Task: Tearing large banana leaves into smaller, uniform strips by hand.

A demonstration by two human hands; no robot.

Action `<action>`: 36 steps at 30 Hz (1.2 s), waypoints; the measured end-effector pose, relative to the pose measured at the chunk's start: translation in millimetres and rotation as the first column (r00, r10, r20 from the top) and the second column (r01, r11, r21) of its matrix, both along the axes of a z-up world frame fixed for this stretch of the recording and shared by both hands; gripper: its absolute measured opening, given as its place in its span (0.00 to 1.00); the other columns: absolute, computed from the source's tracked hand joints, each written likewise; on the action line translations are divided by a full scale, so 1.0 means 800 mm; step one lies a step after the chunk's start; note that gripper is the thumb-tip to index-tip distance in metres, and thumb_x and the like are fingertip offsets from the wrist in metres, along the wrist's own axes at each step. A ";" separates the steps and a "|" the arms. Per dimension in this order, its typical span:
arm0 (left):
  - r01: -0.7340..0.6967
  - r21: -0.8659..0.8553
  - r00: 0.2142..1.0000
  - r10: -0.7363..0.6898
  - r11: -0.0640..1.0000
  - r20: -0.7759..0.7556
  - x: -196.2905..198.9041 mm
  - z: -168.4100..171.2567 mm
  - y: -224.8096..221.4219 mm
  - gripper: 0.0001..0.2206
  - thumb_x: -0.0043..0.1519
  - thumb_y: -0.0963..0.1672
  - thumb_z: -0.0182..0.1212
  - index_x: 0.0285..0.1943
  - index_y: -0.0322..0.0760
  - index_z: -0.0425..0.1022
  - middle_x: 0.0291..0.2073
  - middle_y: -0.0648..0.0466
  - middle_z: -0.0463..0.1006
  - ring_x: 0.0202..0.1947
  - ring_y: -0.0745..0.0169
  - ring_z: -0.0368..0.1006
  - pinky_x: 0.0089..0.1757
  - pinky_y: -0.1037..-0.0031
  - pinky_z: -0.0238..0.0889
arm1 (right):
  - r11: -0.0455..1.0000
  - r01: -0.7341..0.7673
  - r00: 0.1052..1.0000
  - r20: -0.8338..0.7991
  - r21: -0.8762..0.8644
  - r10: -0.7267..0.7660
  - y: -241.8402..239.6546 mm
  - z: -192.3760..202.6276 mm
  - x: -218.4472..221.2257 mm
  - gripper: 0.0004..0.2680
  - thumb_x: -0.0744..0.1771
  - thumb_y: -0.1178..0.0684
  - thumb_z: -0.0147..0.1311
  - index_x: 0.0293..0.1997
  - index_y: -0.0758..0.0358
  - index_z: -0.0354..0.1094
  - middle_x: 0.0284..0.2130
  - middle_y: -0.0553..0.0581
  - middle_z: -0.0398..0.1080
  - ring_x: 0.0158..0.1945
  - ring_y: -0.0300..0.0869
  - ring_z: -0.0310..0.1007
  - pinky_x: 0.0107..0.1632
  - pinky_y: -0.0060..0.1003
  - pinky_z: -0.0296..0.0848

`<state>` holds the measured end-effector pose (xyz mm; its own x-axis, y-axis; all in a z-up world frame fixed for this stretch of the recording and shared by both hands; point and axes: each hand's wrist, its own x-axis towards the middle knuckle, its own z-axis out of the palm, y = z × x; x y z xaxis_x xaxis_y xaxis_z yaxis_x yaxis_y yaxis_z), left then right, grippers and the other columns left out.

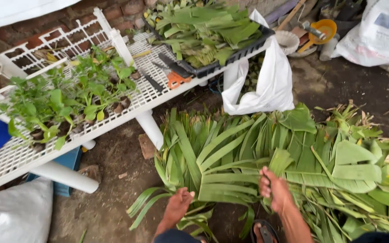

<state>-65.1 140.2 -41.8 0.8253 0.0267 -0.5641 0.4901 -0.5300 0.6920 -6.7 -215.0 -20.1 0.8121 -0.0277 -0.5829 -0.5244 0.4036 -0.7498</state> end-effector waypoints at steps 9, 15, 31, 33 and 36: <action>-0.371 -0.055 0.864 0.323 0.927 -0.386 0.103 -0.029 -0.078 0.40 0.59 0.44 0.72 0.77 0.32 0.49 0.42 0.44 0.75 0.49 0.50 0.75 0.56 0.64 0.72 | 0.995 0.095 0.975 -0.199 -0.037 -0.101 0.003 -0.060 -0.040 0.09 0.70 0.49 0.56 0.39 0.65 0.72 0.17 0.49 0.61 0.15 0.37 0.52 0.15 0.31 0.49; -0.057 0.315 0.958 0.141 0.947 -0.250 0.099 -0.078 -0.114 0.52 0.58 0.53 0.74 0.80 0.33 0.34 0.76 0.40 0.45 0.75 0.37 0.44 0.68 0.59 0.54 | 0.992 0.125 0.984 -0.131 -0.001 -0.124 -0.005 -0.042 -0.021 0.08 0.69 0.48 0.58 0.40 0.62 0.72 0.16 0.46 0.61 0.15 0.34 0.52 0.15 0.30 0.48; 0.126 0.577 0.983 -0.178 0.807 0.034 0.003 -0.196 -0.110 0.39 0.62 0.58 0.62 0.72 0.30 0.53 0.70 0.36 0.57 0.72 0.36 0.51 0.66 0.53 0.52 | 0.953 0.302 0.952 -0.056 0.012 -0.301 -0.070 0.003 -0.058 0.07 0.70 0.49 0.55 0.39 0.61 0.69 0.17 0.45 0.58 0.16 0.33 0.49 0.15 0.29 0.48; 0.145 0.445 0.982 -0.074 0.884 -0.173 0.009 -0.191 -0.118 0.45 0.59 0.60 0.67 0.74 0.31 0.50 0.71 0.39 0.56 0.71 0.39 0.53 0.65 0.54 0.57 | 0.949 0.317 0.947 -0.057 -0.010 -0.317 -0.072 0.003 -0.058 0.07 0.70 0.48 0.55 0.39 0.60 0.69 0.17 0.45 0.57 0.17 0.33 0.49 0.16 0.29 0.47; 0.083 0.489 0.965 0.052 0.868 -0.257 0.020 -0.231 -0.122 0.49 0.54 0.61 0.71 0.76 0.37 0.48 0.75 0.41 0.50 0.75 0.37 0.47 0.67 0.49 0.50 | 0.943 0.333 0.941 -0.068 -0.007 -0.333 -0.074 0.002 -0.060 0.08 0.70 0.48 0.56 0.40 0.61 0.70 0.17 0.46 0.58 0.16 0.34 0.50 0.15 0.30 0.48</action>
<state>-49.3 42.2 -227.0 0.6588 0.3443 -0.6689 0.6005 -0.7762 0.1920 -54.5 -274.5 -18.3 0.7162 -0.2868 -0.6362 -0.4083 0.5671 -0.7153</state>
